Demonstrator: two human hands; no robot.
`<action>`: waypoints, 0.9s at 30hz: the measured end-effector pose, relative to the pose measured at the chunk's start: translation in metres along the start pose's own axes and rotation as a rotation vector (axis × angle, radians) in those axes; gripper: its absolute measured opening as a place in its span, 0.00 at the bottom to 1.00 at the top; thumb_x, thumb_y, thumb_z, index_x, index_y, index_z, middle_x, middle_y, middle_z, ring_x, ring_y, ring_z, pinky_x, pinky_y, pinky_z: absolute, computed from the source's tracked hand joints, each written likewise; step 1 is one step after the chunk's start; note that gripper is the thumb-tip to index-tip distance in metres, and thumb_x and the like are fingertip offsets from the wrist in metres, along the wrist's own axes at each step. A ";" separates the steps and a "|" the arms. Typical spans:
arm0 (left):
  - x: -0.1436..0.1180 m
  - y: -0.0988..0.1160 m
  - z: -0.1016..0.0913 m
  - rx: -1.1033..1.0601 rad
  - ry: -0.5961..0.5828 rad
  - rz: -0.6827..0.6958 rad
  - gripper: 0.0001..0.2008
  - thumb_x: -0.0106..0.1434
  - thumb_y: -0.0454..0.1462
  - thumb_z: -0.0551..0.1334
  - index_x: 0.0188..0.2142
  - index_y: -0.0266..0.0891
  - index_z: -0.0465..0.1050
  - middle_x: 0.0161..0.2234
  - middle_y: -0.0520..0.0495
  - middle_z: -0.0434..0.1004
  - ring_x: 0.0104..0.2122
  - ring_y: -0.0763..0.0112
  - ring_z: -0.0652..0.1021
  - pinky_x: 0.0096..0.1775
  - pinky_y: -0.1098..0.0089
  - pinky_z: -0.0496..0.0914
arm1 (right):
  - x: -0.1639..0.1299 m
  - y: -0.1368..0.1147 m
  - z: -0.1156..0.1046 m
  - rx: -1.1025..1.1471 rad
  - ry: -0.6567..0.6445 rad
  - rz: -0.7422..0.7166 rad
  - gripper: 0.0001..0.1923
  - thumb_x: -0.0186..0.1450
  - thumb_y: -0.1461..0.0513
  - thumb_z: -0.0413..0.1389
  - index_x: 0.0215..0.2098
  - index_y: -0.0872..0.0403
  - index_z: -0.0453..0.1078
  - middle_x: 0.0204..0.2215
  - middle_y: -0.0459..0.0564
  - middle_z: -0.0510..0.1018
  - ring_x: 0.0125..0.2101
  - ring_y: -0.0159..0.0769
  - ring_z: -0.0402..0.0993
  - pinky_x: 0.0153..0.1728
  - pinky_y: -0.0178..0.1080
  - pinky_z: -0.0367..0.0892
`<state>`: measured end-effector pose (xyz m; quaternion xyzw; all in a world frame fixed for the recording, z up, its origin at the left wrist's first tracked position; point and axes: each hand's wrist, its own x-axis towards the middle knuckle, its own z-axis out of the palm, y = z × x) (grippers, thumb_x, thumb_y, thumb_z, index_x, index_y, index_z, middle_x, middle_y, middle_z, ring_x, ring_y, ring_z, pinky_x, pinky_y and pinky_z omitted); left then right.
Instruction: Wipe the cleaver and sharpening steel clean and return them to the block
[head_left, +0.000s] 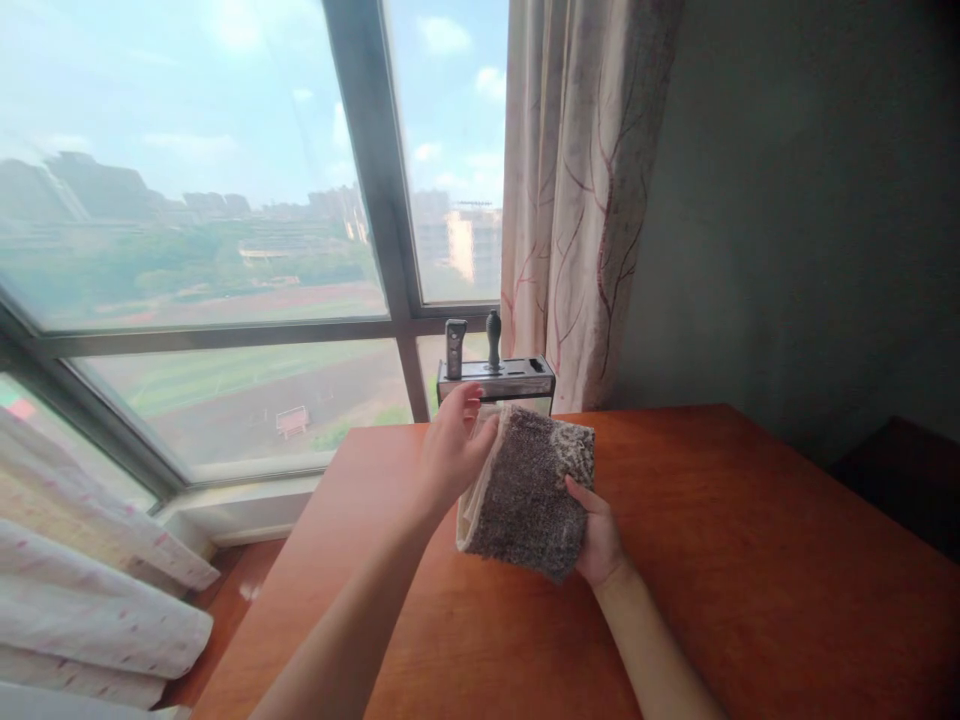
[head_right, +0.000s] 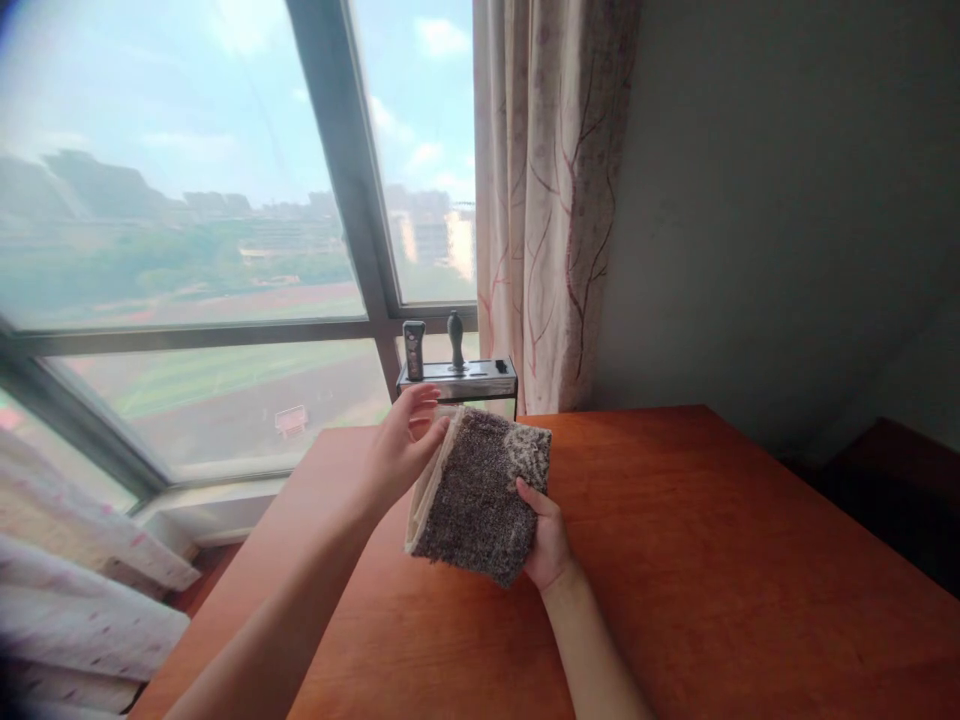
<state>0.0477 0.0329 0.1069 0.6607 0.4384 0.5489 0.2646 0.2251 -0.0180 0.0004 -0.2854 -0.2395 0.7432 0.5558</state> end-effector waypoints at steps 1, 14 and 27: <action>0.008 0.005 0.004 0.077 0.000 0.080 0.21 0.57 0.38 0.63 0.51 0.44 0.66 0.50 0.42 0.70 0.49 0.57 0.72 0.50 0.59 0.65 | 0.000 0.000 -0.001 0.018 0.008 -0.004 0.20 0.58 0.51 0.55 0.43 0.54 0.75 0.40 0.55 0.81 0.45 0.52 0.75 0.49 0.56 0.65; 0.095 0.003 0.060 0.200 0.239 0.277 0.38 0.56 0.33 0.61 0.63 0.36 0.45 0.60 0.32 0.56 0.61 0.52 0.59 0.59 0.54 0.55 | 0.004 -0.002 -0.003 0.033 0.071 -0.028 0.22 0.59 0.50 0.55 0.46 0.54 0.74 0.41 0.55 0.81 0.47 0.52 0.74 0.47 0.56 0.67; 0.140 -0.008 0.060 0.107 0.284 0.092 0.12 0.54 0.35 0.63 0.39 0.35 0.74 0.33 0.41 0.78 0.35 0.60 0.77 0.41 0.61 0.70 | 0.005 0.000 -0.004 -0.026 0.067 -0.075 0.25 0.60 0.48 0.52 0.49 0.54 0.71 0.45 0.55 0.79 0.47 0.51 0.74 0.46 0.53 0.68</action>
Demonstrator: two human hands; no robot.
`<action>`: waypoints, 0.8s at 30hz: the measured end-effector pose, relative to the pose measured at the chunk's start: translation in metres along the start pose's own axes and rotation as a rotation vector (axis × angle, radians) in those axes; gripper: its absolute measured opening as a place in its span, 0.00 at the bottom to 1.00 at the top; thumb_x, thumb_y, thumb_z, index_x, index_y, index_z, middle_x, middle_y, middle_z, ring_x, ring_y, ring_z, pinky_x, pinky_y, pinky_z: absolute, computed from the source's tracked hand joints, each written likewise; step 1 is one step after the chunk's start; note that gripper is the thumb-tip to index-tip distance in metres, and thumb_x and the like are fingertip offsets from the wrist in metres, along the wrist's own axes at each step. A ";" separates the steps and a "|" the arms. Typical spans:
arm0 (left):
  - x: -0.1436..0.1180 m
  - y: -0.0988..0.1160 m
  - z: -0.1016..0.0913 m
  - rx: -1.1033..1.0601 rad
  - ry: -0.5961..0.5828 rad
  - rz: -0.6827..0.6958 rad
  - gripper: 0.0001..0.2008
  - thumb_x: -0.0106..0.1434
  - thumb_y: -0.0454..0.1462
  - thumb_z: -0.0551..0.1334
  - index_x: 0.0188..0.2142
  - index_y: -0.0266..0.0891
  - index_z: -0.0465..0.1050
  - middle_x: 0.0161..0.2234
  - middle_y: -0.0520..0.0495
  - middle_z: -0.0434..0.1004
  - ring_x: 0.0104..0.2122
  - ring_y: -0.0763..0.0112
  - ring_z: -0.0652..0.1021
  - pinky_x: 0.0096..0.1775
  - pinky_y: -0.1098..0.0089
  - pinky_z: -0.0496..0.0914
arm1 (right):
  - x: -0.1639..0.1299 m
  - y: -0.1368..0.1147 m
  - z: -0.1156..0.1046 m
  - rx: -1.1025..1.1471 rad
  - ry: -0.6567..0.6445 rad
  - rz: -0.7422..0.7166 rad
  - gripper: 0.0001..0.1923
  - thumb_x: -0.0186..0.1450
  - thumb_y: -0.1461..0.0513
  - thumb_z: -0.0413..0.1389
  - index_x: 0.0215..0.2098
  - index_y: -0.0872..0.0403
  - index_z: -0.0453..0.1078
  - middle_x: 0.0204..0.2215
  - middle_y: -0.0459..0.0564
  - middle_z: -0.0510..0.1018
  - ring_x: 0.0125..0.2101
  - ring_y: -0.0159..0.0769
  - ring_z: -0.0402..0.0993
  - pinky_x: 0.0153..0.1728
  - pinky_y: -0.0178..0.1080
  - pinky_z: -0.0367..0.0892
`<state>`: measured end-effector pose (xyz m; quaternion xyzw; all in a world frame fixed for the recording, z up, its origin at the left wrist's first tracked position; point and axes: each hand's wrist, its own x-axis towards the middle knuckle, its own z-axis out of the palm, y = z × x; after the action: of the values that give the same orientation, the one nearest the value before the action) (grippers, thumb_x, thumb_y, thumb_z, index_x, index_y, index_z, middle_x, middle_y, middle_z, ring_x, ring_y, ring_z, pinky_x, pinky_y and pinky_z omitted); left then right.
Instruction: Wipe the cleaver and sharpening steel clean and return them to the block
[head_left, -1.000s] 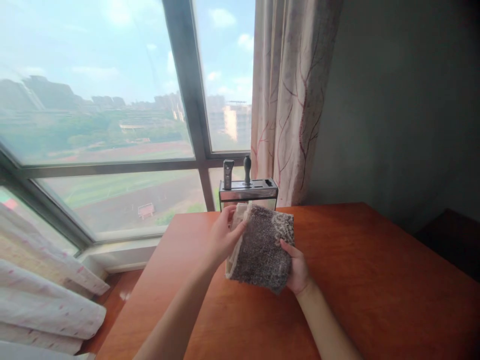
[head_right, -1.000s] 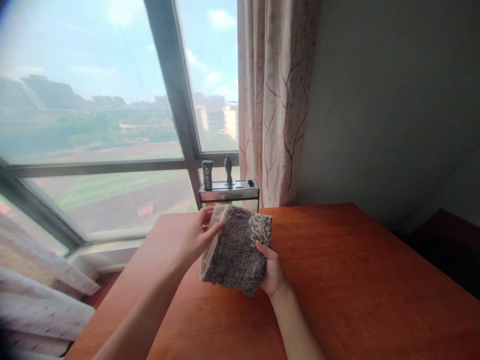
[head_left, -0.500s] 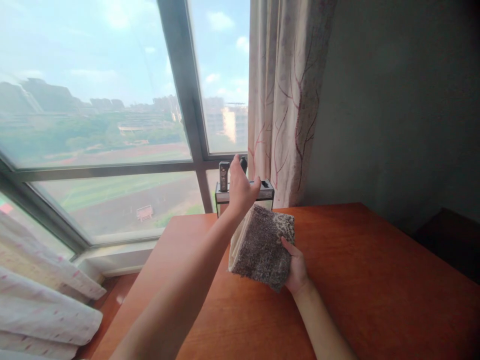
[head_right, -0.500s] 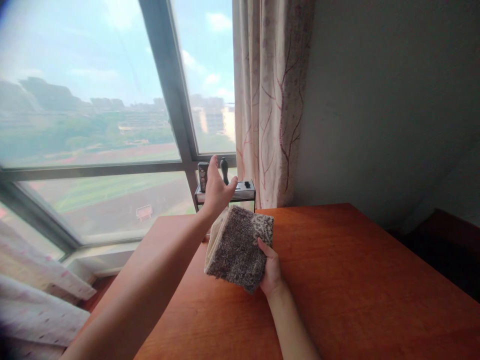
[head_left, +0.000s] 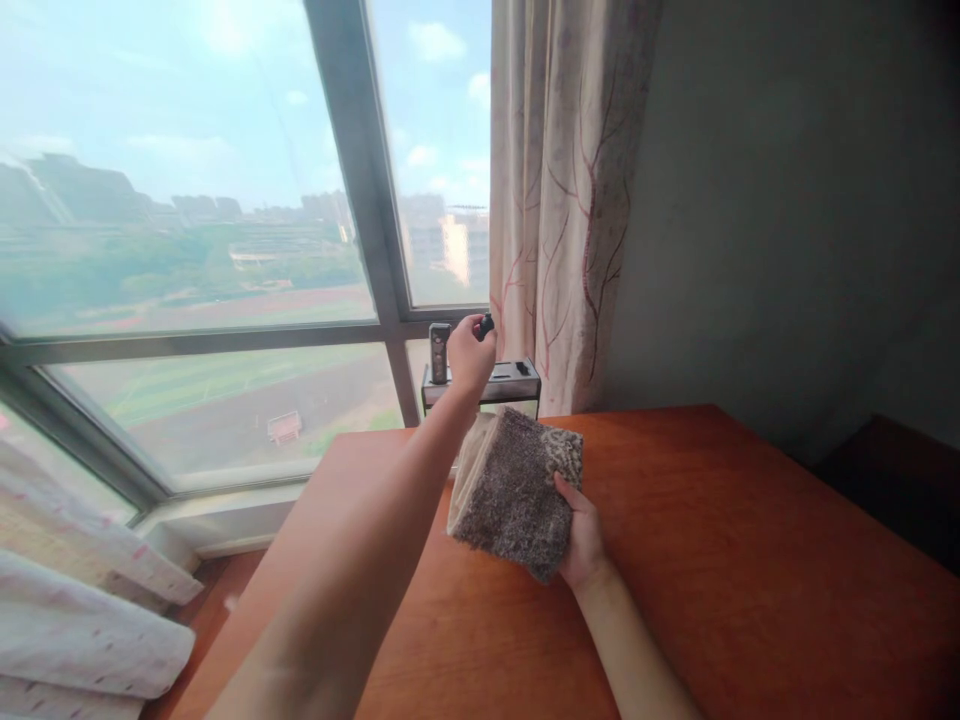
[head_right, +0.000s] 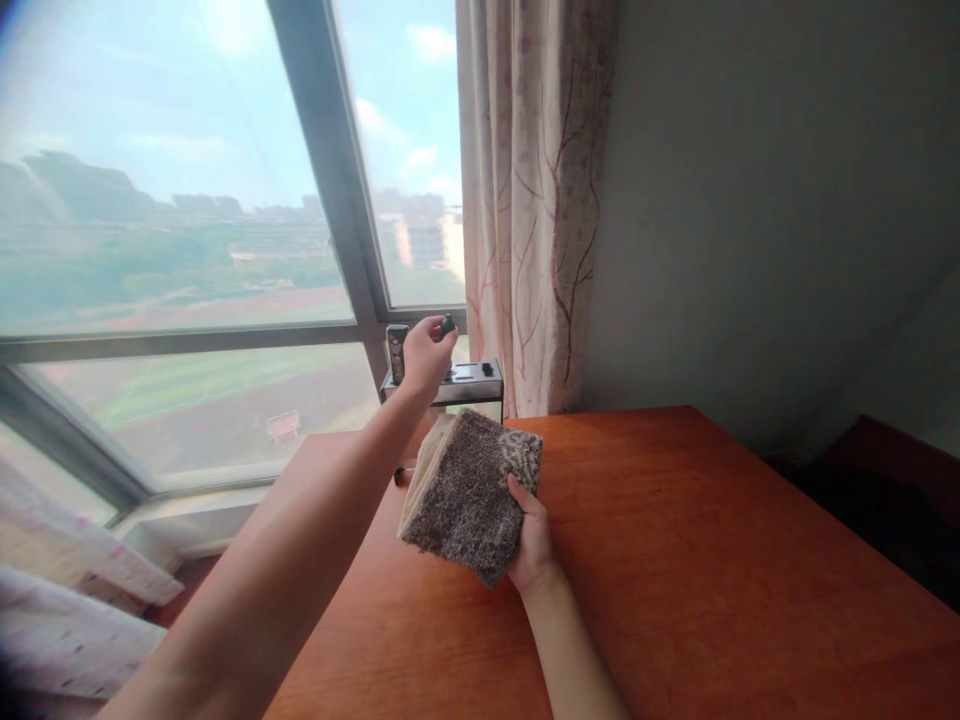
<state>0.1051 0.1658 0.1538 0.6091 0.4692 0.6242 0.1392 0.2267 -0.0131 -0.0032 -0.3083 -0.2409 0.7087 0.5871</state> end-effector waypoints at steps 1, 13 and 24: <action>0.001 -0.001 0.000 -0.016 0.005 0.008 0.11 0.54 0.35 0.63 0.38 0.36 0.75 0.33 0.42 0.78 0.35 0.60 0.77 0.41 0.61 0.70 | 0.000 0.000 0.000 -0.003 -0.001 0.003 0.25 0.60 0.48 0.52 0.49 0.54 0.71 0.45 0.55 0.79 0.47 0.51 0.74 0.46 0.53 0.69; 0.030 0.031 0.000 -0.276 0.035 0.062 0.14 0.55 0.31 0.61 0.43 0.33 0.72 0.35 0.43 0.78 0.37 0.64 0.77 0.43 0.64 0.70 | -0.001 0.000 0.008 0.076 0.005 0.087 0.25 0.62 0.48 0.51 0.49 0.55 0.71 0.44 0.56 0.79 0.48 0.51 0.73 0.47 0.54 0.68; 0.061 0.064 -0.009 -0.391 0.076 0.167 0.09 0.55 0.32 0.61 0.38 0.37 0.73 0.32 0.47 0.76 0.35 0.68 0.77 0.40 0.68 0.69 | -0.005 0.001 0.011 0.238 -0.047 0.118 0.18 0.59 0.56 0.57 0.44 0.56 0.74 0.39 0.53 0.82 0.43 0.48 0.77 0.46 0.50 0.69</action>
<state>0.1094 0.1744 0.2417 0.5834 0.2921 0.7349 0.1847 0.2184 -0.0175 0.0042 -0.2335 -0.1504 0.7725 0.5711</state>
